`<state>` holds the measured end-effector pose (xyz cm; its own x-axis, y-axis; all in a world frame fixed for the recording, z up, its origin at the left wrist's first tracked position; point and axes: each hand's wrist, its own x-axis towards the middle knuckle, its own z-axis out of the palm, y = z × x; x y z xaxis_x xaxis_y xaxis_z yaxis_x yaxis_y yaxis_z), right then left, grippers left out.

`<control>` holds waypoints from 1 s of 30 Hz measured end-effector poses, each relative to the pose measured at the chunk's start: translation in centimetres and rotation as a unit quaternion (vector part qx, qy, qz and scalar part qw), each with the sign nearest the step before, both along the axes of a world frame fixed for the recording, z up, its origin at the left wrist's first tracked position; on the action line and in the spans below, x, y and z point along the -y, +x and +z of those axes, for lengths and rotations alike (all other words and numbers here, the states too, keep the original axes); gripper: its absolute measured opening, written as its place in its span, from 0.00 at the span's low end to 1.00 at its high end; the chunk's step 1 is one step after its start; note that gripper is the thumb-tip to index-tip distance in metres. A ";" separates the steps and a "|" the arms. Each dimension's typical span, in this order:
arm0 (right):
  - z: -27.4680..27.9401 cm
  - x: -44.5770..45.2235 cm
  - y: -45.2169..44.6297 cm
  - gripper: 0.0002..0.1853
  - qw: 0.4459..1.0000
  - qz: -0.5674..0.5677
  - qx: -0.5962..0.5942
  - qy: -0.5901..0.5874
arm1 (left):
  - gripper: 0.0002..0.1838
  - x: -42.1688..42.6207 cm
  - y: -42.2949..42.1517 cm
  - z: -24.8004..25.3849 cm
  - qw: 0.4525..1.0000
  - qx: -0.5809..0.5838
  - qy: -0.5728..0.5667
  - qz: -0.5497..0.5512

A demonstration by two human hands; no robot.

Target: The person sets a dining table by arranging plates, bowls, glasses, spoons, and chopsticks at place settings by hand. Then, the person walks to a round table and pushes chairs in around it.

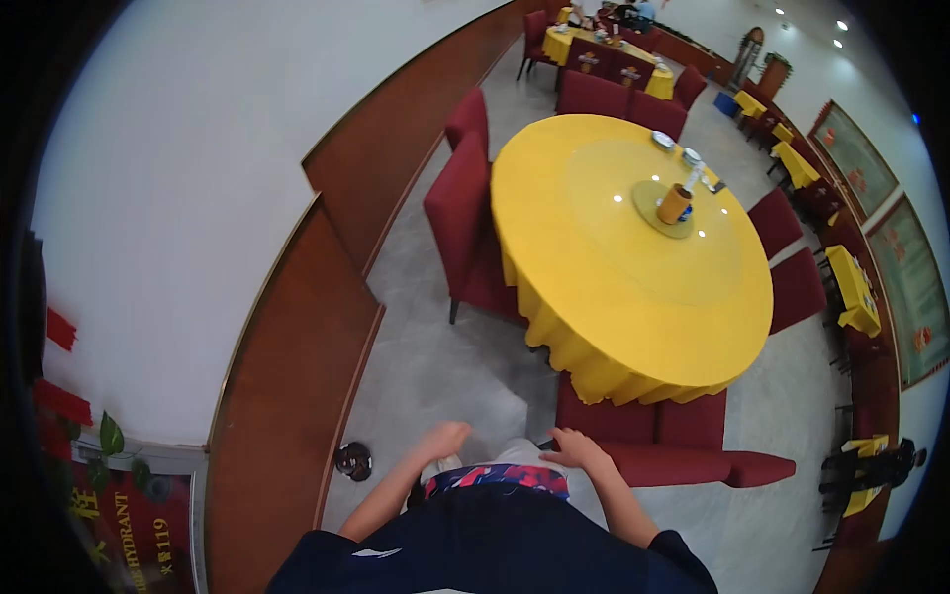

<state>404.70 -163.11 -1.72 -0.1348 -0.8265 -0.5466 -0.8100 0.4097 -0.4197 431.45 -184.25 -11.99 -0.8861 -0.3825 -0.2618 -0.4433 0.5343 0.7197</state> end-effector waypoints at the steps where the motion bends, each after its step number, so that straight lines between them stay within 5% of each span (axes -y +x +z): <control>1: 1.5 3.2 1.2 0.37 1.000 0.004 -0.003 0.015 | 0.22 2.1 2.3 -1.1 0.999 0.018 0.000 0.042; 5: 1.2 12.2 1.6 0.35 0.999 0.041 -0.006 -0.008 | 0.20 9.1 7.4 0.0 0.983 0.048 -0.020 0.177; 12: -4.1 26.8 -3.2 0.34 0.997 0.046 -0.037 0.044 | 0.19 21.5 4.7 3.8 0.970 0.031 -0.031 0.241; 21: -4.3 44.0 -10.5 0.33 0.981 -0.141 0.045 -0.122 | 0.17 39.5 -6.4 9.7 0.989 0.020 0.015 0.146; 26: -0.6 51.5 -11.3 0.40 0.972 -0.194 0.047 -0.127 | 0.29 47.7 -11.9 10.8 0.990 0.018 -0.134 0.043; 30: -2.8 56.4 -13.1 0.46 0.977 -0.161 0.070 -0.123 | 0.34 54.4 -16.3 9.4 0.994 -0.036 -0.108 0.003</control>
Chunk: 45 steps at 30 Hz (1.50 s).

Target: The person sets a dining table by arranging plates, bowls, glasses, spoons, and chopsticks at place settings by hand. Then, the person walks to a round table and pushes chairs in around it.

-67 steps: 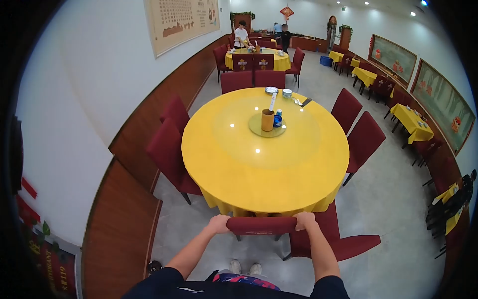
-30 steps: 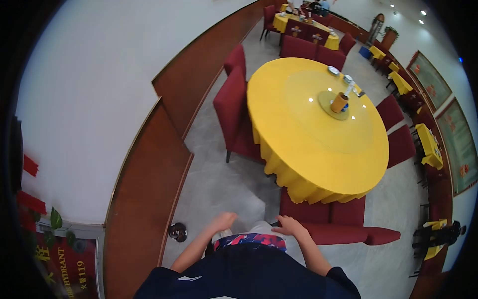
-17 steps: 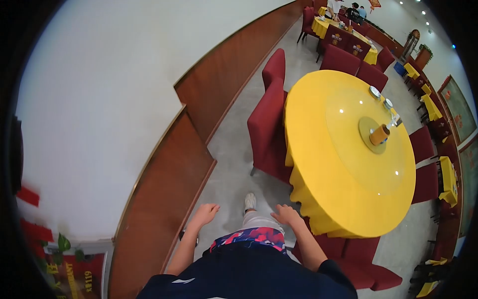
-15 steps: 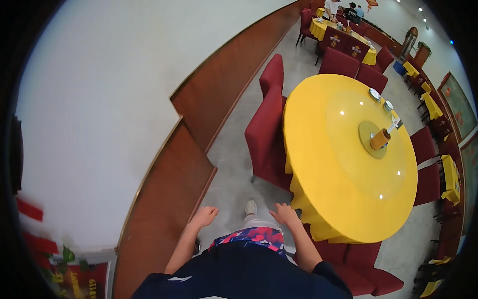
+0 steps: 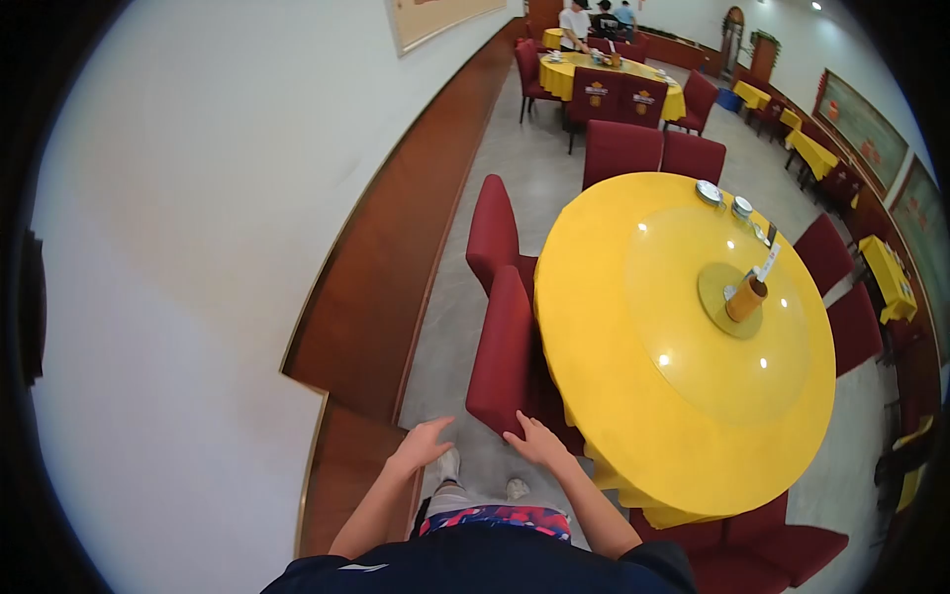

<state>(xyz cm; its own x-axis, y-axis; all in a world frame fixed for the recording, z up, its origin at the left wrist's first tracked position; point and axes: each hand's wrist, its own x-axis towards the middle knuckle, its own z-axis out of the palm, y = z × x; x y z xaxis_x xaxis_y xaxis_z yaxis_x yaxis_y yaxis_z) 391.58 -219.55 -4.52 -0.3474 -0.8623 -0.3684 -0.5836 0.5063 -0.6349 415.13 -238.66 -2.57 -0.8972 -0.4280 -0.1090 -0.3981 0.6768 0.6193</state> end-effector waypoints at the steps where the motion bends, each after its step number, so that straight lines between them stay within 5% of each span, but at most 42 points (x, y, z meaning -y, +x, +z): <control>1: -0.5 1.0 0.1 0.47 1.000 0.005 -0.011 0.016 | 0.36 1.5 -1.2 -0.6 1.000 0.021 -0.001 -0.006; 9: -1.9 8.0 3.3 0.61 0.991 -0.126 0.027 0.022 | 0.49 12.6 -11.3 -0.3 0.993 0.036 0.016 -0.107; 11: -3.9 9.7 4.3 0.67 0.988 -0.144 0.021 -0.050 | 0.51 14.8 -14.6 -0.1 0.989 0.056 -0.025 -0.136; 15: -3.7 13.3 5.1 0.71 0.961 -0.271 -0.036 0.038 | 0.52 18.6 -19.7 -0.9 0.978 0.002 -0.045 -0.202; 20: 1.4 15.5 3.1 0.75 0.933 -0.287 0.081 0.200 | 0.57 22.3 -25.5 -2.4 0.955 -0.016 -0.123 -0.268; 25: -0.4 14.8 2.4 0.77 0.926 -0.313 0.122 0.173 | 0.58 24.3 -30.1 -1.2 0.931 0.004 -0.167 -0.324; 30: -2.6 14.3 2.6 0.77 0.923 -0.318 0.126 0.176 | 0.49 27.8 -36.6 -1.1 0.900 0.007 -0.194 -0.389; 32: 0.7 15.4 2.6 0.75 0.894 -0.361 0.141 0.224 | 0.40 28.8 -38.5 -0.5 0.878 0.027 -0.172 -0.446; 37: 2.8 18.1 3.3 0.71 0.813 -0.483 0.141 0.292 | 0.39 30.8 -43.6 -0.5 0.805 0.071 -0.118 -0.577; 41: -0.8 20.4 7.0 0.59 0.755 -0.614 0.010 0.229 | 0.35 32.5 -45.9 -2.1 0.746 -0.006 -0.108 -0.657; 45: 2.4 25.3 9.5 0.46 0.669 -0.691 -0.151 0.228 | 0.37 33.4 -46.3 -1.4 0.710 0.038 -0.119 -0.693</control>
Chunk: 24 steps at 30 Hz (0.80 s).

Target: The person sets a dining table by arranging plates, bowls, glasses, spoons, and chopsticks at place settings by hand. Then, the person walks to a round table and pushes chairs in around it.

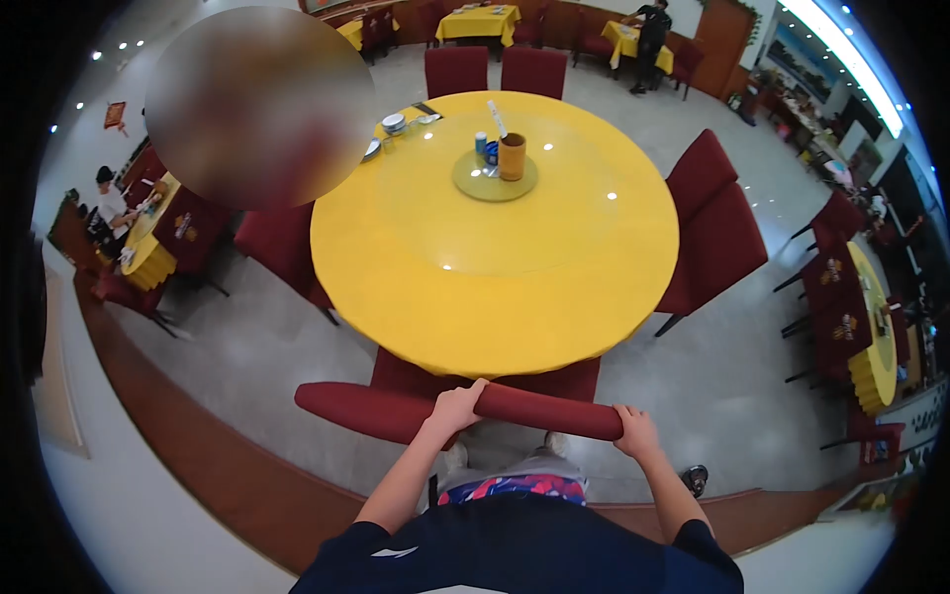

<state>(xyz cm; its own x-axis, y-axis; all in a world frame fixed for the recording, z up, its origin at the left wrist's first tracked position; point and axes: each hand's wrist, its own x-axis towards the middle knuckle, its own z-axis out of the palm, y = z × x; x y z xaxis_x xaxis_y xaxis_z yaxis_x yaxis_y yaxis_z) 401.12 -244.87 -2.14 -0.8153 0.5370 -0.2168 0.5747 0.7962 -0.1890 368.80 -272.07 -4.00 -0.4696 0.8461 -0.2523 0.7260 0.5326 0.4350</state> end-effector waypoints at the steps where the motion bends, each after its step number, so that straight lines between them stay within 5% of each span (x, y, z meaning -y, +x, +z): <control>1: 0.1 0.3 -0.2 0.41 1.000 -0.007 0.006 0.014 | 0.37 0.2 -0.8 0.1 1.000 0.000 0.012 -0.008; 4: 0.5 0.3 0.0 0.39 1.000 -0.005 -0.002 -0.006 | 0.42 1.7 -1.6 -1.3 0.988 0.104 0.111 -0.003; 7: 1.0 0.5 -0.1 0.35 0.999 -0.025 0.028 -0.010 | 0.38 1.8 -1.5 -1.6 0.983 0.116 0.140 -0.017; 11: 2.5 1.2 0.2 0.25 0.999 -0.012 0.030 -0.018 | 0.32 1.6 -0.2 0.2 0.997 0.039 0.063 -0.027; 19: 0.2 5.0 5.7 0.27 0.994 -0.090 -0.020 -0.067 | 0.33 4.9 3.5 1.6 0.993 -0.023 0.008 -0.114; 21: -1.2 6.4 7.4 0.27 0.985 -0.099 -0.128 -0.053 | 0.33 5.7 4.6 1.8 0.986 -0.063 0.010 -0.157; 24: 0.8 9.8 8.6 0.27 0.983 -0.150 -0.088 -0.066 | 0.32 8.2 6.8 2.3 0.974 -0.099 0.025 -0.200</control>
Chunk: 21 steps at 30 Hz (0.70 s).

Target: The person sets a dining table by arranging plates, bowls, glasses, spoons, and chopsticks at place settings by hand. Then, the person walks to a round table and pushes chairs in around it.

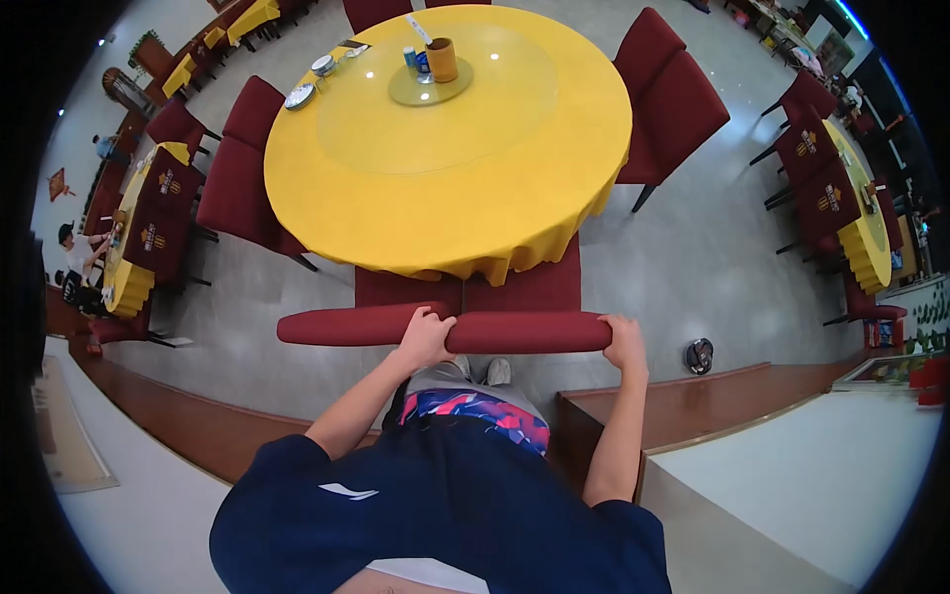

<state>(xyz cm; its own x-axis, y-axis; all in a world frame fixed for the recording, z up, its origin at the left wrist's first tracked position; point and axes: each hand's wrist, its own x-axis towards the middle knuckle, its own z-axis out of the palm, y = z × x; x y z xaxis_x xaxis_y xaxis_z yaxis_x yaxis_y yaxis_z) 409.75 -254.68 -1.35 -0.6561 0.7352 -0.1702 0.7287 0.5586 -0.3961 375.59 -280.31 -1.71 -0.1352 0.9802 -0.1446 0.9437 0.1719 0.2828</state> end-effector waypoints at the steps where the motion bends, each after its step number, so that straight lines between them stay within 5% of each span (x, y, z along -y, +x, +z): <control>1: 0.4 0.8 0.5 0.27 1.000 -0.001 0.000 -0.001 | 0.32 0.6 0.6 0.1 0.999 -0.018 0.030 -0.022; 12: 1.8 7.0 1.0 0.33 0.985 -0.107 0.132 0.019 | 0.30 3.9 1.4 0.7 0.988 0.024 -0.022 -0.150; 14: 3.0 8.7 -1.7 0.35 0.954 -0.142 0.250 0.082 | 0.27 5.0 -0.8 -0.4 0.979 -0.035 0.137 -0.147; 15: 3.1 9.0 -3.0 0.35 0.953 -0.144 0.253 0.083 | 0.28 5.6 -2.3 1.1 0.986 0.001 0.114 -0.125; 18: 2.8 11.1 -9.5 0.38 0.954 -0.104 0.274 -0.055 | 0.29 8.1 -8.2 1.8 0.974 0.011 0.134 -0.184; 21: 2.6 15.9 -18.8 0.43 0.975 -0.080 0.088 -0.189 | 0.37 12.4 -14.2 0.6 0.983 0.027 0.124 -0.134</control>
